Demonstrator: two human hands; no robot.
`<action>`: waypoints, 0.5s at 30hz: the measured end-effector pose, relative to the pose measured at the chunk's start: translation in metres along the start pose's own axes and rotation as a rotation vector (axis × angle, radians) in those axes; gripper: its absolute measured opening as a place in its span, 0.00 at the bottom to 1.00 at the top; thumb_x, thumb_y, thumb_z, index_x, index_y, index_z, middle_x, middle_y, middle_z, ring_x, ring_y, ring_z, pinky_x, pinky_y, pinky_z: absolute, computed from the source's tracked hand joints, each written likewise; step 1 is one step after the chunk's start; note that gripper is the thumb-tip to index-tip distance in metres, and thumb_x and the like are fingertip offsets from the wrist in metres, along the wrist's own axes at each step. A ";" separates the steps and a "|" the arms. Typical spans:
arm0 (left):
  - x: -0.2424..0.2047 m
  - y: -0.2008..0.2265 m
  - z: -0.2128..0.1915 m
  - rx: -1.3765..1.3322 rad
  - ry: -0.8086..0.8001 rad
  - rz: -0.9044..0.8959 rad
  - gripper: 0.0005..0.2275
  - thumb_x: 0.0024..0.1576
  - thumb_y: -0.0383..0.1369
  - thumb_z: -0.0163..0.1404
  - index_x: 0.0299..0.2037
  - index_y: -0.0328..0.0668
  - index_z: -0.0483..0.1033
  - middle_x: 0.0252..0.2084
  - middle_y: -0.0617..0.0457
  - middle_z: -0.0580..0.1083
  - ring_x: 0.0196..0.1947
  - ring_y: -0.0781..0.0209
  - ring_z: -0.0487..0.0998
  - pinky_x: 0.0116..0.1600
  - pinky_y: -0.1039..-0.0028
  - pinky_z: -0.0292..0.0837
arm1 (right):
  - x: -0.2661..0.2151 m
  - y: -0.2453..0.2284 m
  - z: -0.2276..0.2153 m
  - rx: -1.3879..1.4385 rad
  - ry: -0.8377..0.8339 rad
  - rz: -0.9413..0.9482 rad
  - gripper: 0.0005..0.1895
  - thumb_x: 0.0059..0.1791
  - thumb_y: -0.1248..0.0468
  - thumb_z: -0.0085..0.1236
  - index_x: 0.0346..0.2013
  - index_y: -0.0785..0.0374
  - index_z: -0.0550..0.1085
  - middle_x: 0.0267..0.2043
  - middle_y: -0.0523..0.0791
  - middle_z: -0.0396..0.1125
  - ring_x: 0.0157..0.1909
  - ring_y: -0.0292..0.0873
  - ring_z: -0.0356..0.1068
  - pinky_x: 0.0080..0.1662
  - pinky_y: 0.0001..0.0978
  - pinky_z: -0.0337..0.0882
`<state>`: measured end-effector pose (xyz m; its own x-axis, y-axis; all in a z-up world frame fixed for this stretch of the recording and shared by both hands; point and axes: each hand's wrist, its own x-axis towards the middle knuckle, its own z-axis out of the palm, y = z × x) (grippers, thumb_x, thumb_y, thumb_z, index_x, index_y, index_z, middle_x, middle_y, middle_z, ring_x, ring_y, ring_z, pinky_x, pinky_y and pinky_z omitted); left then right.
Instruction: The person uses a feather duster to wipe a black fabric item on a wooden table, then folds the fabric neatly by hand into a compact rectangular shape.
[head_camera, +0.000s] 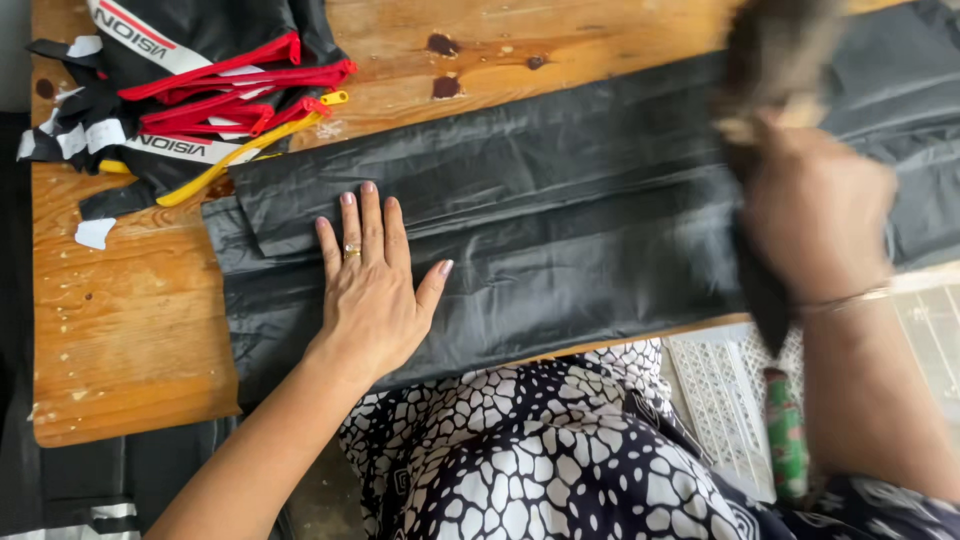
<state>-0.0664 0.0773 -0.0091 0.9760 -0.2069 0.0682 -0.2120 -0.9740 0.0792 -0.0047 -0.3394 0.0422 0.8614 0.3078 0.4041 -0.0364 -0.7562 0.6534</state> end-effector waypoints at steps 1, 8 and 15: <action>0.001 0.004 -0.003 0.004 -0.005 0.010 0.38 0.66 0.56 0.31 0.74 0.24 0.47 0.77 0.27 0.41 0.77 0.30 0.37 0.74 0.38 0.30 | 0.005 -0.025 -0.032 0.001 -0.009 0.007 0.19 0.51 0.53 0.51 0.55 0.30 0.77 0.30 0.30 0.69 0.25 0.31 0.72 0.21 0.25 0.62; 0.016 0.011 -0.006 -0.204 -0.069 0.021 0.33 0.69 0.48 0.29 0.74 0.23 0.42 0.78 0.27 0.35 0.77 0.28 0.31 0.75 0.40 0.23 | 0.027 -0.157 -0.147 0.802 0.217 -0.375 0.07 0.45 0.63 0.52 0.35 0.54 0.76 0.23 0.42 0.67 0.21 0.46 0.70 0.20 0.40 0.68; 0.012 0.006 0.008 -0.153 -0.051 0.022 0.32 0.67 0.44 0.30 0.74 0.22 0.43 0.77 0.25 0.39 0.78 0.29 0.33 0.76 0.42 0.24 | 0.004 -0.089 0.027 0.106 0.192 -0.097 0.03 0.48 0.60 0.51 0.34 0.49 0.73 0.21 0.37 0.60 0.22 0.39 0.66 0.23 0.35 0.61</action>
<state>-0.0561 0.0678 -0.0157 0.9715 -0.2361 0.0214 -0.2346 -0.9448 0.2287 0.0159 -0.2864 -0.0314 0.7456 0.4782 0.4641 0.1036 -0.7711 0.6282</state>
